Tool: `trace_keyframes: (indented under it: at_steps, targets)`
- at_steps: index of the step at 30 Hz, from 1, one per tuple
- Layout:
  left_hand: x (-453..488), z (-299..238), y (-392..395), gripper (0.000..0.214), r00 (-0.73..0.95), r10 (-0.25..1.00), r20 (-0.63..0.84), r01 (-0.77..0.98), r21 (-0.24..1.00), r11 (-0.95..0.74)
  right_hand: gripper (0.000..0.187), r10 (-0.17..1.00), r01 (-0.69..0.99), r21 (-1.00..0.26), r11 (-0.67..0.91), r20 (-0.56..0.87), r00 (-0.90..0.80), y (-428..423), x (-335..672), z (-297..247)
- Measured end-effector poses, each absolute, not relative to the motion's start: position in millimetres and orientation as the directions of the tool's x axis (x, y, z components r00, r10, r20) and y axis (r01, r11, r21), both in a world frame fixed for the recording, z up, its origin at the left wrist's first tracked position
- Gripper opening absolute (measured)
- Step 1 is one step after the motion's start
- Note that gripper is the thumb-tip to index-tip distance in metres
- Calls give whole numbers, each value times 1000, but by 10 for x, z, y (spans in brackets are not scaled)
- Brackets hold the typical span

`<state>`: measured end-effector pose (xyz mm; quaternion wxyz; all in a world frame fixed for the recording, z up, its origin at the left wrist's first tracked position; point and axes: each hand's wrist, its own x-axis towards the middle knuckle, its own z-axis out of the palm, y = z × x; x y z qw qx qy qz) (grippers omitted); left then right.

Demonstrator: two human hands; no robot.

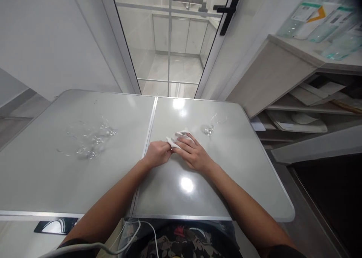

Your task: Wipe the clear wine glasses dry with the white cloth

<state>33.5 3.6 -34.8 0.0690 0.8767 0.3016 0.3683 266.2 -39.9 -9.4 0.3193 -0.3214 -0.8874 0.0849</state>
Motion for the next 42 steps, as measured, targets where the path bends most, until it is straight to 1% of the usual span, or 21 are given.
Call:
trace_keyframes:
  at_steps: [2,3,5,6,7,9,12,14,16,17,20,22,24,26,28,30,31,33,37,40,42]
  targets:
    - [340,-349,13,23,625,472,622,446,212,-869,39,719,485,-533,694,474,-508,-412,2649,-64]
    - [340,-351,4,20,642,442,626,424,190,-886,36,780,435,-655,618,441,-445,-419,2648,-50]
    - [339,-361,-8,13,635,425,645,383,214,-898,31,899,235,-890,391,315,-304,-425,2651,-19]
    - [340,-370,-11,11,614,438,657,367,253,-895,33,942,87,-962,257,230,-244,-422,2650,-2]
    - [344,-378,-13,10,581,467,667,356,308,-882,36,970,-73,-989,126,138,-198,-416,2646,13]
    - [360,-386,-14,12,495,578,648,340,468,-816,43,990,-356,-932,-62,-12,-143,-401,2624,26]
    - [398,-359,-15,18,377,783,495,324,722,-612,53,990,-533,-835,-137,-123,-63,-393,2578,-20]
    - [418,-330,-10,22,327,866,378,318,819,-478,71,992,-504,-858,-97,-123,19,-406,2560,-84]
    - [427,-316,2,25,275,911,307,320,864,-387,81,993,-407,-913,-3,-51,108,-429,2557,-149]
    - [428,-318,8,26,255,923,288,323,874,-362,77,990,-334,-941,54,7,143,-442,2560,-178]
    - [422,-358,15,26,246,919,308,346,858,-380,40,962,-25,-977,211,203,184,-479,2573,-232]
    - [409,-393,15,24,263,887,379,387,801,-457,37,954,144,-955,258,276,116,-491,2587,-239]
    - [382,-416,18,22,290,827,482,456,690,-562,54,964,218,-941,260,268,5,-485,2613,-218]
    - [345,-422,28,19,369,730,575,523,521,-674,70,973,193,-955,225,209,-103,-459,2657,-175]
    - [309,-414,38,18,474,638,606,547,365,-753,74,965,108,-980,168,141,-221,-421,2717,-122]
    - [291,-399,39,17,544,597,590,530,310,-789,74,928,40,-992,123,101,-359,-390,2776,-75]
    - [293,-390,35,17,551,606,574,515,337,-788,73,909,42,-991,129,101,-405,-381,2798,-60]
    - [314,-366,20,18,518,684,514,481,487,-729,67,902,125,-972,201,134,-411,-381,2823,-54]
    - [371,-275,6,27,494,849,188,340,857,-388,54,915,377,-843,384,293,-278,-399,2847,-126]
    - [363,-191,34,35,568,822,-42,253,959,-126,54,783,405,-674,618,482,-394,-377,2908,-174]
    - [334,-157,63,38,575,812,-104,238,970,-45,57,670,343,-591,730,518,-531,-355,2958,-166]
